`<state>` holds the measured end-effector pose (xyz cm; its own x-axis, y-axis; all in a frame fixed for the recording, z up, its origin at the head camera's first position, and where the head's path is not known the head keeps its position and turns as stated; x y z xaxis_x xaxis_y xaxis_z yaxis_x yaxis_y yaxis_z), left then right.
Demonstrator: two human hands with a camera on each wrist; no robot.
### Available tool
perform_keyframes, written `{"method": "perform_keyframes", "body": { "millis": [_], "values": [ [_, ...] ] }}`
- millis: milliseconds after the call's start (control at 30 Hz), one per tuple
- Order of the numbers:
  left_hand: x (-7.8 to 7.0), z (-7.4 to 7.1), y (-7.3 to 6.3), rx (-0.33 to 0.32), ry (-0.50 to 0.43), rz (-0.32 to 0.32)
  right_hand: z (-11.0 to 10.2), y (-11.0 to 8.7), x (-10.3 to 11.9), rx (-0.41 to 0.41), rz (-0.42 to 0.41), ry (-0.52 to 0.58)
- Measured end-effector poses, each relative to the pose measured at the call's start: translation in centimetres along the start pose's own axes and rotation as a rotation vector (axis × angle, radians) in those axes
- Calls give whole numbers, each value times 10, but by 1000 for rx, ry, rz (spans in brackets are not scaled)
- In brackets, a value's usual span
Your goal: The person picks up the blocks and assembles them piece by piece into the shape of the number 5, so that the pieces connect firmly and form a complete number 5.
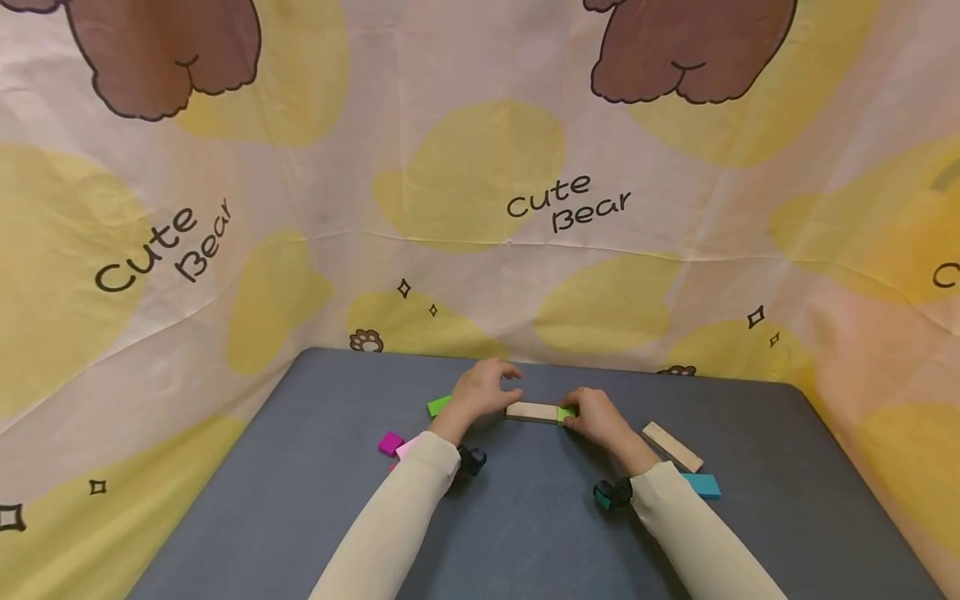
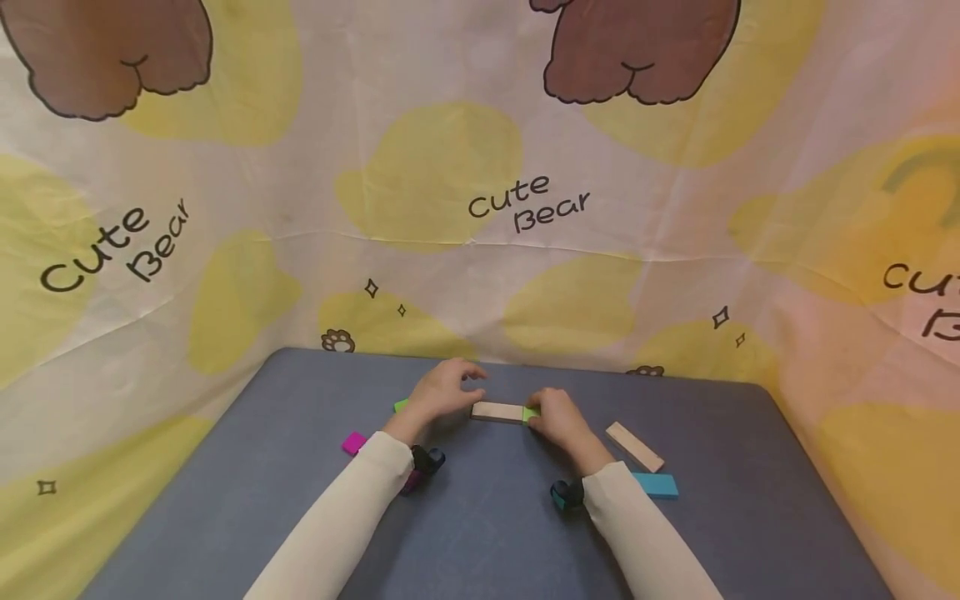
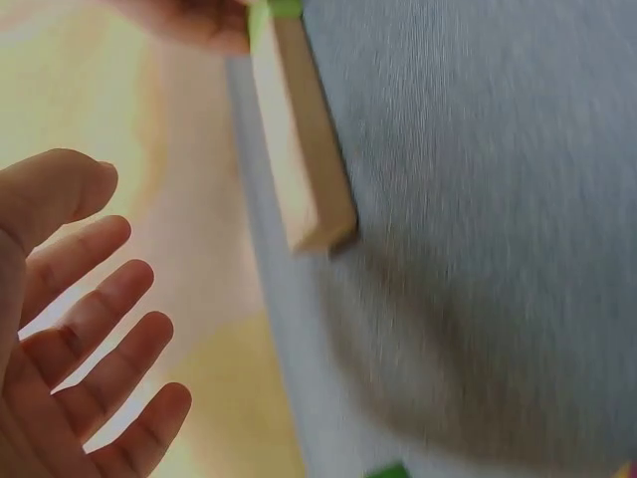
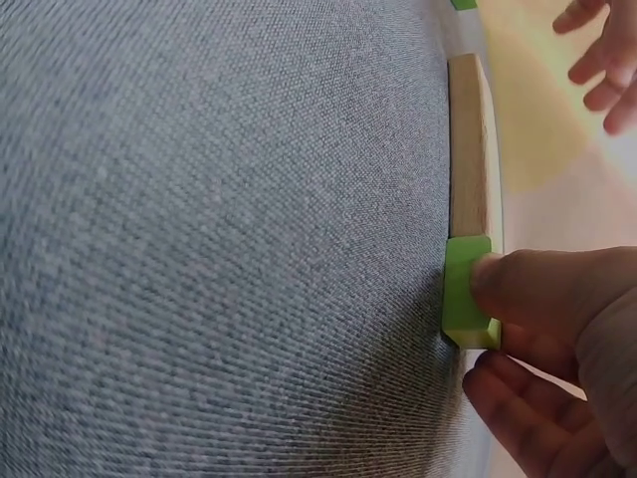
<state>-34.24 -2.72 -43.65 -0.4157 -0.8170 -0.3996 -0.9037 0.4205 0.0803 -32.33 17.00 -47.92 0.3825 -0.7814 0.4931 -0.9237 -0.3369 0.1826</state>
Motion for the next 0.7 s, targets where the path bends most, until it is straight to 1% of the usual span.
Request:
{"method": "perform_keyframes", "body": {
  "millis": [133, 300, 433, 633, 700],
  "values": [
    [11, -10, -3, -12, 16, -16, -1, 0, 0, 8, 14, -7],
    [23, -18, -8, -9, 41, -23, -3, -1, 1, 10, 17, -23],
    [31, -21, -11, -3, 66, -22, -4, -2, 2, 19, 28, -15],
    [45, -25, -18, 4, 45, -25, -3, -2, 2, 45, 71, -3],
    [50, -25, -20, 9, 43, -30, -3, -2, 3, 42, 71, -4]
  ]
}}
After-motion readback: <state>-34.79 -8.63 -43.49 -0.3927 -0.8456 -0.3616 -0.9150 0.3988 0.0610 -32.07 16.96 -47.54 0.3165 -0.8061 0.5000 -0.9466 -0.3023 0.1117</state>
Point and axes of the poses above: each hand's wrist, its own y-axis towards the middle knuckle, its own z-axis out of the palm, x = y × z, the point moved 4 cm from there along y, towards the middle knuckle, and after that the axes turned 4 degrees about y, right-handed, at the moved point
